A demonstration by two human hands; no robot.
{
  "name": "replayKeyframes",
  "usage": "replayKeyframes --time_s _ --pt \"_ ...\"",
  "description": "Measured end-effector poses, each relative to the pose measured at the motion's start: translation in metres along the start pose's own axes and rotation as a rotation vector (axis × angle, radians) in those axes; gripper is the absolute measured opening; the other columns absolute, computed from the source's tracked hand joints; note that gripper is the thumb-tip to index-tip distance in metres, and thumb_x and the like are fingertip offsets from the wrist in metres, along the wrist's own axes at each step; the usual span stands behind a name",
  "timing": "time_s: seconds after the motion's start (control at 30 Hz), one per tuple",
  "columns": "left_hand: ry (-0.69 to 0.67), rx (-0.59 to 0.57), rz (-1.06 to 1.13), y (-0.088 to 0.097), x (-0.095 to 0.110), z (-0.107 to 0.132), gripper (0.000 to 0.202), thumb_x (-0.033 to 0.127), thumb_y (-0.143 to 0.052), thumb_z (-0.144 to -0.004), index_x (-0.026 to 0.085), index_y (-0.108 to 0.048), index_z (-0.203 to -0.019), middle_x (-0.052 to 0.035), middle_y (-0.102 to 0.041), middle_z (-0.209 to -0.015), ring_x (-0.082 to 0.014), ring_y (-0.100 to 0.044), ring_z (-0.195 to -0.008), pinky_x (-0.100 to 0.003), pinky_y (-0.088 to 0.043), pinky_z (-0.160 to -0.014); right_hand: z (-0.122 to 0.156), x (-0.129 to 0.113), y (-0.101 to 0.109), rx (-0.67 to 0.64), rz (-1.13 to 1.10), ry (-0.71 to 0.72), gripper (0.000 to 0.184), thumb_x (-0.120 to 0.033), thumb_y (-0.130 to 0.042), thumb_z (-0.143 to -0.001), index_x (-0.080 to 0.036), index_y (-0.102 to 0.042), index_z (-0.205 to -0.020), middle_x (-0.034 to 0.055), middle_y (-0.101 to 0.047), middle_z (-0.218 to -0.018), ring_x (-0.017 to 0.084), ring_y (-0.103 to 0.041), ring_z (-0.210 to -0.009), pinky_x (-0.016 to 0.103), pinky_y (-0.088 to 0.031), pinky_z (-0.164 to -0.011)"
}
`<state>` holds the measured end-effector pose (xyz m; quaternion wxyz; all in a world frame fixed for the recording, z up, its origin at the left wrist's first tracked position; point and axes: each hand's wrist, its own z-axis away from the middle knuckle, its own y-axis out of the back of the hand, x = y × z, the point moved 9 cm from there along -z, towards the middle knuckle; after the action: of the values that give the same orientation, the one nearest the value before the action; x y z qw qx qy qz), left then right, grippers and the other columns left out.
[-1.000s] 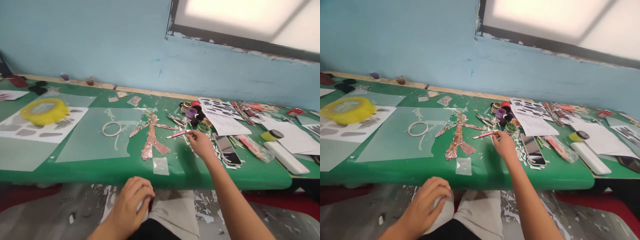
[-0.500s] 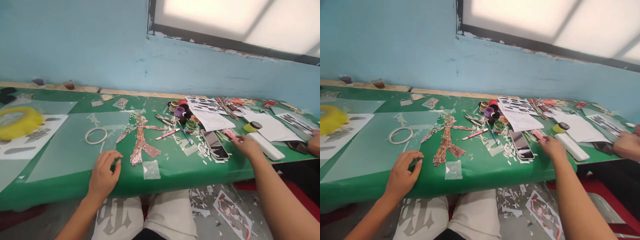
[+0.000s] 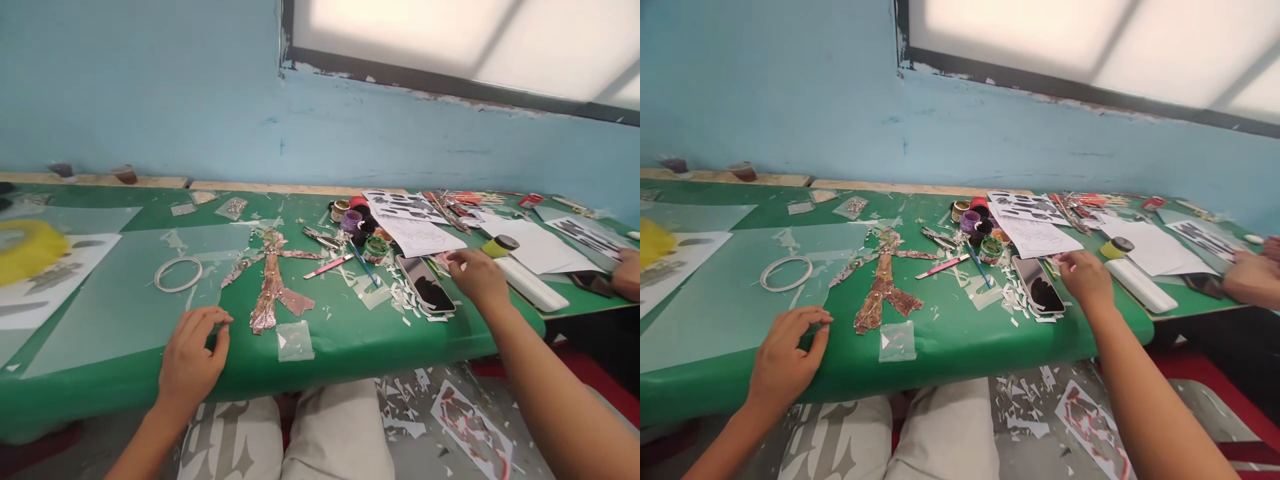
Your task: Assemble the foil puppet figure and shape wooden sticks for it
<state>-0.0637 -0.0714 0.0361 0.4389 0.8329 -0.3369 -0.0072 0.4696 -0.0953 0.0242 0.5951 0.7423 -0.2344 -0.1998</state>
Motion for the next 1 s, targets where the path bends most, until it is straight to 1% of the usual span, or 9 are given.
replayKeyframes --time_s 0.07,0.1,0.17,0.23,0.3,0.37,0.63,0.83,1.0 --pt "-0.024 0.005 -0.004 0.001 0.002 0.0 0.011 0.013 -0.049 -0.086 0.021 -0.057 -0.085 -0.0041 -0.066 -0.091 -0.0193 -0.059 -0.09 -0.029 -0.046 -0.076 -0.003 -0.002 -0.012 -0.14 0.015 -0.035 0.032 -0.022 -0.048 -0.085 -0.018 -0.071 -0.107 0.0142 -0.069 -0.107 0.03 -0.064 -0.097 0.037 -0.048 -0.081" --pt "-0.037 0.009 -0.007 0.001 0.003 0.0 0.011 0.012 -0.049 -0.086 0.02 -0.057 -0.085 -0.0041 -0.066 -0.091 -0.0192 -0.059 -0.09 -0.029 -0.046 -0.076 -0.005 -0.002 -0.016 -0.167 0.027 -0.053 0.034 -0.021 -0.05 -0.084 -0.018 -0.071 -0.11 0.0147 -0.069 -0.109 0.031 -0.064 -0.097 0.038 -0.048 -0.081" --pt "-0.054 0.016 -0.016 0.001 0.003 0.001 0.013 0.011 -0.049 -0.086 0.02 -0.058 -0.085 -0.0042 -0.065 -0.091 -0.0192 -0.058 -0.089 -0.029 -0.046 -0.077 -0.011 -0.001 -0.017 -0.15 0.051 -0.081 0.039 -0.023 -0.05 -0.086 -0.017 -0.067 -0.119 0.0176 -0.066 -0.117 0.034 -0.062 -0.104 0.043 -0.047 -0.084" --pt "-0.068 0.021 -0.022 0.001 0.004 0.002 0.013 0.01 -0.049 -0.085 0.02 -0.058 -0.085 -0.0042 -0.065 -0.09 -0.0193 -0.058 -0.089 -0.03 -0.046 -0.077 -0.016 -0.002 -0.019 -0.131 0.058 -0.097 0.042 -0.033 -0.047 -0.09 -0.018 -0.065 -0.124 0.0188 -0.064 -0.122 0.037 -0.06 -0.11 0.047 -0.046 -0.087" --pt "-0.078 0.021 -0.027 0.001 0.004 0.003 0.014 0.01 -0.049 -0.085 0.02 -0.058 -0.085 -0.004 -0.065 -0.089 -0.0195 -0.058 -0.089 -0.03 -0.046 -0.077 -0.02 -0.004 -0.025 -0.165 0.057 -0.115 0.043 -0.041 -0.046 -0.091 -0.019 -0.068 -0.119 0.0178 -0.065 -0.121 0.037 -0.06 -0.111 0.047 -0.046 -0.088" --pt "-0.087 0.019 -0.029 0.001 0.005 0.003 0.014 0.009 -0.049 -0.085 0.02 -0.058 -0.085 -0.0039 -0.065 -0.089 -0.0195 -0.058 -0.088 -0.03 -0.046 -0.077 -0.024 -0.007 -0.032 -0.217 0.051 -0.13 0.042 -0.044 -0.047 -0.09 -0.019 -0.07 -0.115 0.0165 -0.066 -0.119 0.035 -0.061 -0.11 0.044 -0.046 -0.088" --pt "-0.087 0.003 -0.029 0.001 0.006 0.005 0.015 0.009 -0.048 -0.085 0.02 -0.057 -0.083 -0.0038 -0.065 -0.087 -0.0195 -0.058 -0.086 -0.031 -0.046 -0.075 -0.032 -0.014 -0.042 -0.292 0.008 -0.114 0.036 -0.031 -0.052 -0.086 -0.009 -0.071 -0.107 0.0206 -0.068 -0.11 0.029 -0.064 -0.1 0.032 -0.046 -0.075" --pt "-0.057 -0.015 -0.02 0.0 0.004 0.006 0.016 0.01 -0.047 -0.084 0.02 -0.059 -0.08 -0.0039 -0.066 -0.086 -0.0204 -0.059 -0.085 -0.032 -0.046 -0.077 -0.028 -0.014 -0.039 -0.315 -0.032 -0.08 0.033 -0.033 -0.049 -0.088 -0.013 -0.073 -0.098 0.0183 -0.068 -0.108 0.025 -0.064 -0.094 0.028 -0.04 -0.067" --pt "-0.036 -0.028 -0.037 0.0 0.004 0.007 0.017 0.009 -0.047 -0.083 0.02 -0.059 -0.079 -0.0033 -0.066 -0.086 -0.0199 -0.059 -0.085 -0.032 -0.047 -0.077 -0.03 -0.015 -0.042 -0.322 -0.047 -0.073 0.025 -0.028 -0.054 -0.084 -0.011 -0.073 -0.083 0.0194 -0.07 -0.1 0.025 -0.064 -0.084 0.029 -0.038 -0.063"
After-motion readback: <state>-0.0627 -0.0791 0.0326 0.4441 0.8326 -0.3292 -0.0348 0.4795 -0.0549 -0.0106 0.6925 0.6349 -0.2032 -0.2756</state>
